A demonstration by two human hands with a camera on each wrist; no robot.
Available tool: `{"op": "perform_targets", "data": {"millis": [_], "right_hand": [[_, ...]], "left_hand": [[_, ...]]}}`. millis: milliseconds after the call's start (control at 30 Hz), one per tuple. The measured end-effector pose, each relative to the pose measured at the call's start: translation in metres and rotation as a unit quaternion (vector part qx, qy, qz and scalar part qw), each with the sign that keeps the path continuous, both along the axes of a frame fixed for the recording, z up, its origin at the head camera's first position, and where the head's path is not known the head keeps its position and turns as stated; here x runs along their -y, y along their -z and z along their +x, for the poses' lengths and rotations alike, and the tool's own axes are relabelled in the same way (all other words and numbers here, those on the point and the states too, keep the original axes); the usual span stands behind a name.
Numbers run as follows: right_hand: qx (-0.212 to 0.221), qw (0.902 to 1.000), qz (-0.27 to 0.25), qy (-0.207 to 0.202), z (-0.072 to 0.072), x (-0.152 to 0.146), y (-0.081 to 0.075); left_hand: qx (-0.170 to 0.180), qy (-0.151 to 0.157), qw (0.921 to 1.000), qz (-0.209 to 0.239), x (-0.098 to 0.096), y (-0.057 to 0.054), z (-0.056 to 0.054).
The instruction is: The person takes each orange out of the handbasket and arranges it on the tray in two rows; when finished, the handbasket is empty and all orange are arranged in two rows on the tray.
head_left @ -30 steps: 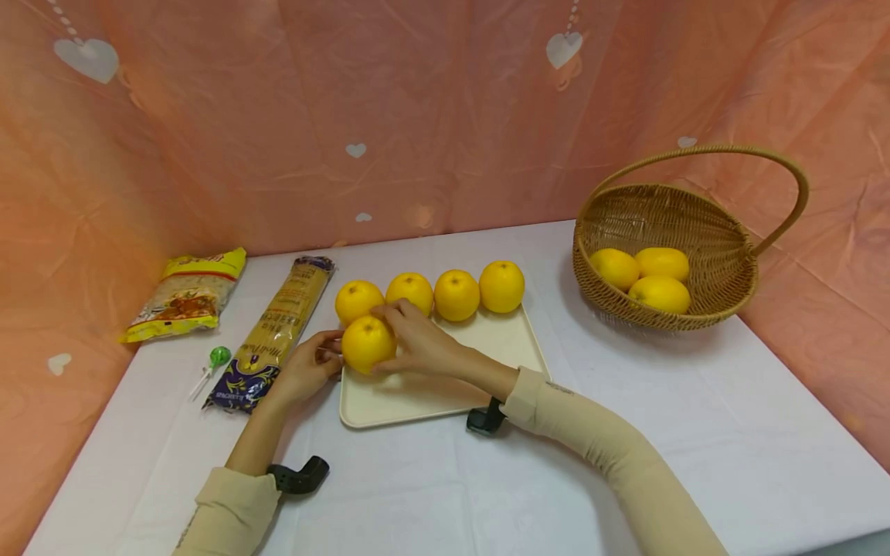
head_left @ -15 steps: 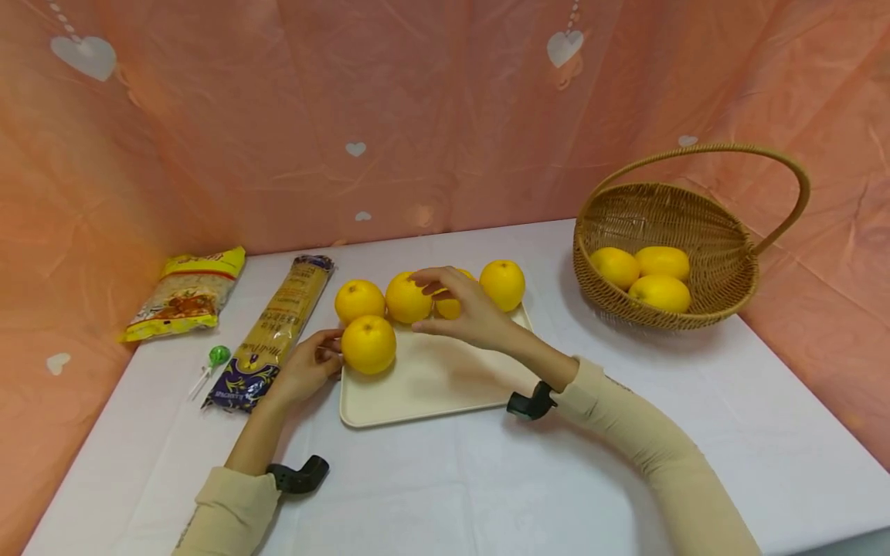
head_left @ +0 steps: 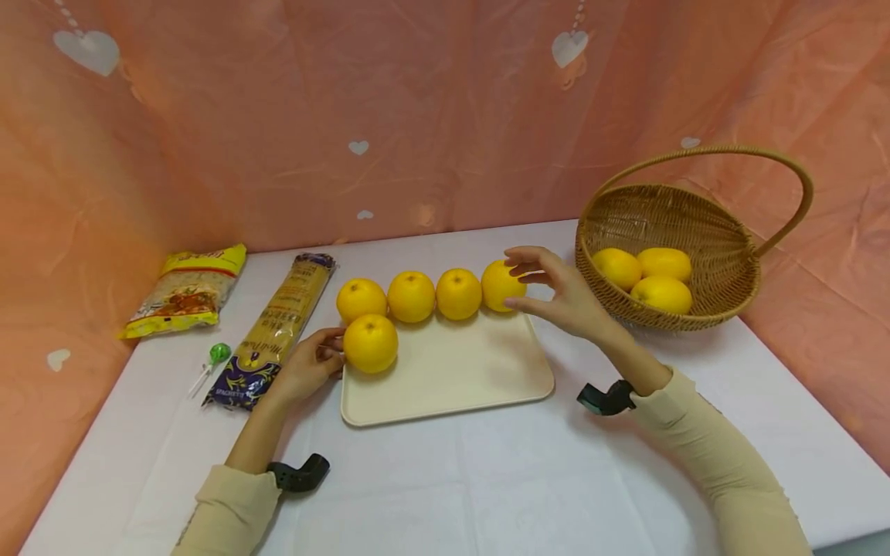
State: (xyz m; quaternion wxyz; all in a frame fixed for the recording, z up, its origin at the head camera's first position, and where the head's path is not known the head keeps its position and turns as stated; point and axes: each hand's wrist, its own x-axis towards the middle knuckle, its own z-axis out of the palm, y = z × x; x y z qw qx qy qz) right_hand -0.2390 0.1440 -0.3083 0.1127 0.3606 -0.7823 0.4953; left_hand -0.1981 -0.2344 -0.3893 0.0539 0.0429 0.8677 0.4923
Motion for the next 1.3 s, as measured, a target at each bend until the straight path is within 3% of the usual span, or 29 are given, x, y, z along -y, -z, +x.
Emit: {"op": "perform_targets", "data": {"millis": [200, 467, 600, 700, 867, 1100, 1300], "right_hand": [[0.022, 0.9985, -0.023, 0.045, 0.002, -0.034, -0.004], [0.022, 0.9875, -0.14, 0.068, 0.0, -0.081, -0.017], [0.043, 0.9809, -0.163, 0.096, -0.004, -0.102, -0.022], [0.056, 0.9793, -0.138, 0.137, -0.006, -0.114, -0.026], [0.083, 0.9769, -0.042, 0.192, -0.011, -0.131, -0.036], [0.142, 0.9637, 0.069, 0.216, -0.023, -0.146, -0.052], [0.168, 0.9501, 0.126, 0.23, -0.034, -0.153, -0.054]], "left_hand": [[-0.002, 0.002, 1.0, 0.009, 0.001, 0.0, -0.001], [-0.007, 0.004, 0.9999, 0.007, 0.001, 0.001, -0.001], [-0.009, 0.005, 0.9999, 0.007, 0.002, 0.0, -0.001], [-0.012, 0.007, 0.9999, 0.004, 0.002, 0.0, -0.001], [-0.003, 0.007, 0.9999, 0.011, 0.001, 0.001, -0.001], [0.0, 0.009, 0.9998, 0.019, 0.002, 0.0, -0.001], [0.0, 0.006, 0.9999, 0.012, 0.001, 0.0, 0.0]]}}
